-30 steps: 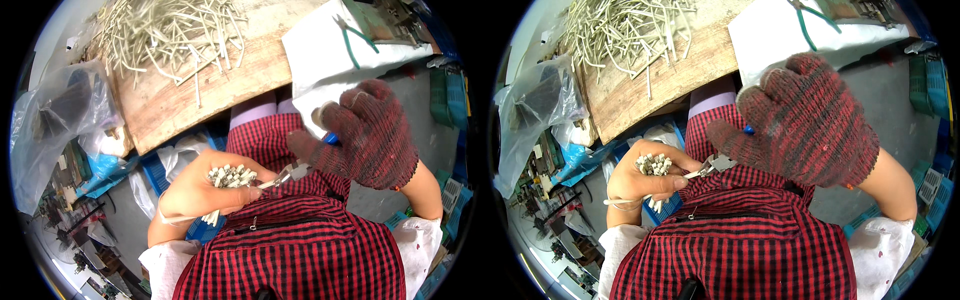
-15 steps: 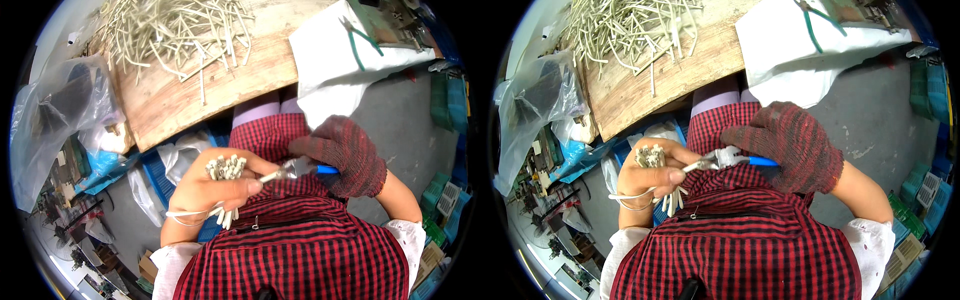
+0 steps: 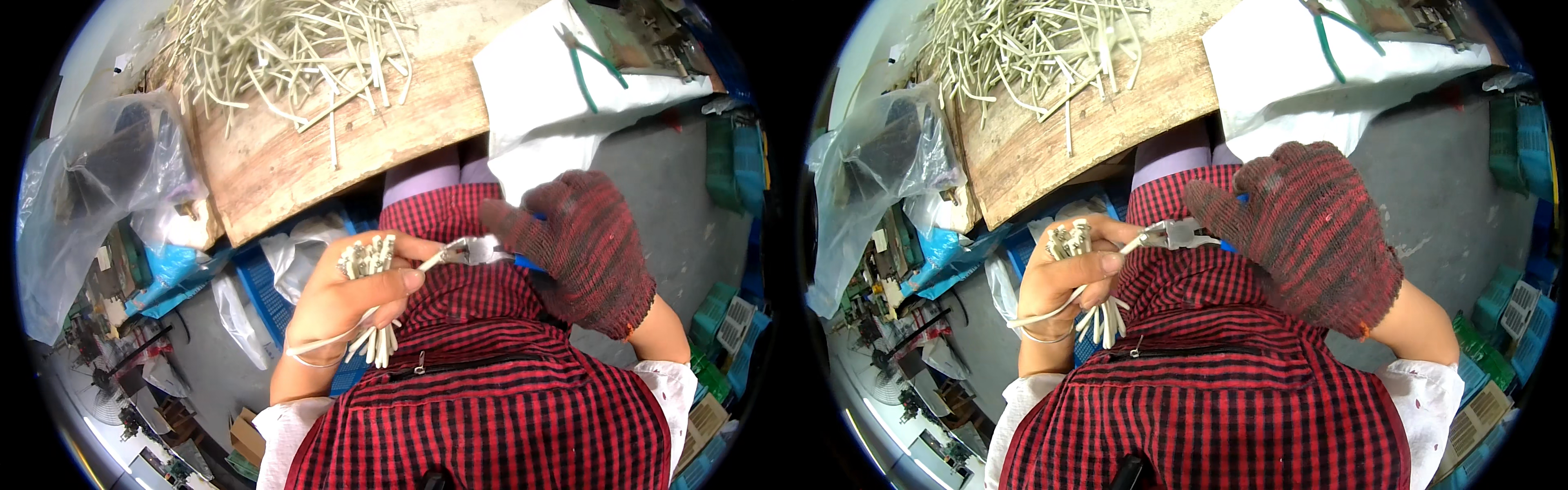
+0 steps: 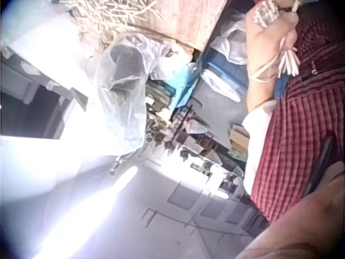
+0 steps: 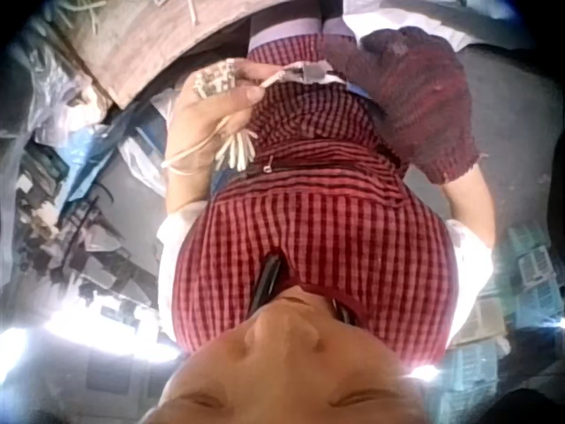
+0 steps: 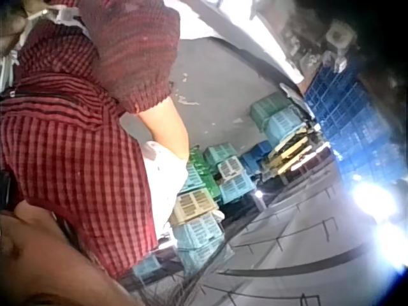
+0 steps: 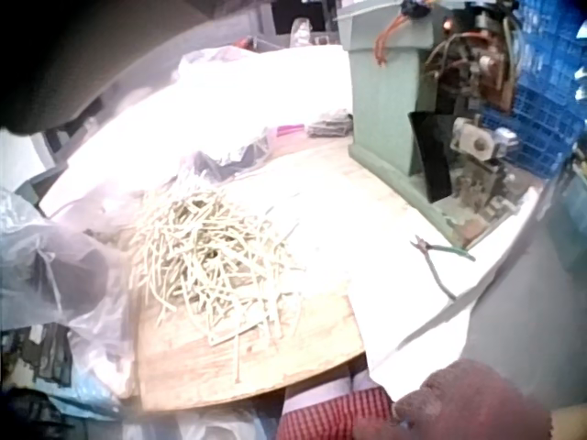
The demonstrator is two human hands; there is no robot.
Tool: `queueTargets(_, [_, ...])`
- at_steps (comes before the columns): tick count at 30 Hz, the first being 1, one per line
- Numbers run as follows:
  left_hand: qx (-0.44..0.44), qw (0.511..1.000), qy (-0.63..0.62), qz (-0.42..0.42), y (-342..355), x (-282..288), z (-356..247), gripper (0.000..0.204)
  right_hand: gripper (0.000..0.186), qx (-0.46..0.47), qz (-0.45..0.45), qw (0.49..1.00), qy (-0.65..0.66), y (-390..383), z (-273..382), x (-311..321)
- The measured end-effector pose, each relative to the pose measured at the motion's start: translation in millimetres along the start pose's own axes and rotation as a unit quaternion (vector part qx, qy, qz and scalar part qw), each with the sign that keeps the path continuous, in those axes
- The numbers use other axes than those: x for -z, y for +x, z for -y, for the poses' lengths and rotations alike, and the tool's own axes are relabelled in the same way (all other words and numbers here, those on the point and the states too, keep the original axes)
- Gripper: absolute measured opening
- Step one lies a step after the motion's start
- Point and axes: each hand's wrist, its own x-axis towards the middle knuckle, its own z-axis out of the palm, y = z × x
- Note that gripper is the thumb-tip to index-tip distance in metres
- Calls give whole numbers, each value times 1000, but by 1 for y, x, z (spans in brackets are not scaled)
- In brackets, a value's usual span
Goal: The person sits on the floor and repeatedly picks up thin white rods from a wooden board. Using pliers, they trim the ends of the rods and place the trimmed pieces back onto the board. The process is continuous and repetitive throughout the clip.
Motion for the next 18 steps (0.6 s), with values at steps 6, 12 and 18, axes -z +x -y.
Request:
queueTargets(6, [-27, 1000, -2, -15, -1, -6, -5, 30, 53, -91, 88, 992, 12, 8, 12, 15])
queueTargets(12, [-10, 999, 15, 34, -4, -3, -8, 31, 49, -7, 7, 998, 56, -10, -11, -8])
queueTargets(18, [-21, 999, 8, 29, -2, -2, -7, 31, 52, 9, -18, 989, 148, 1, -14, -7])
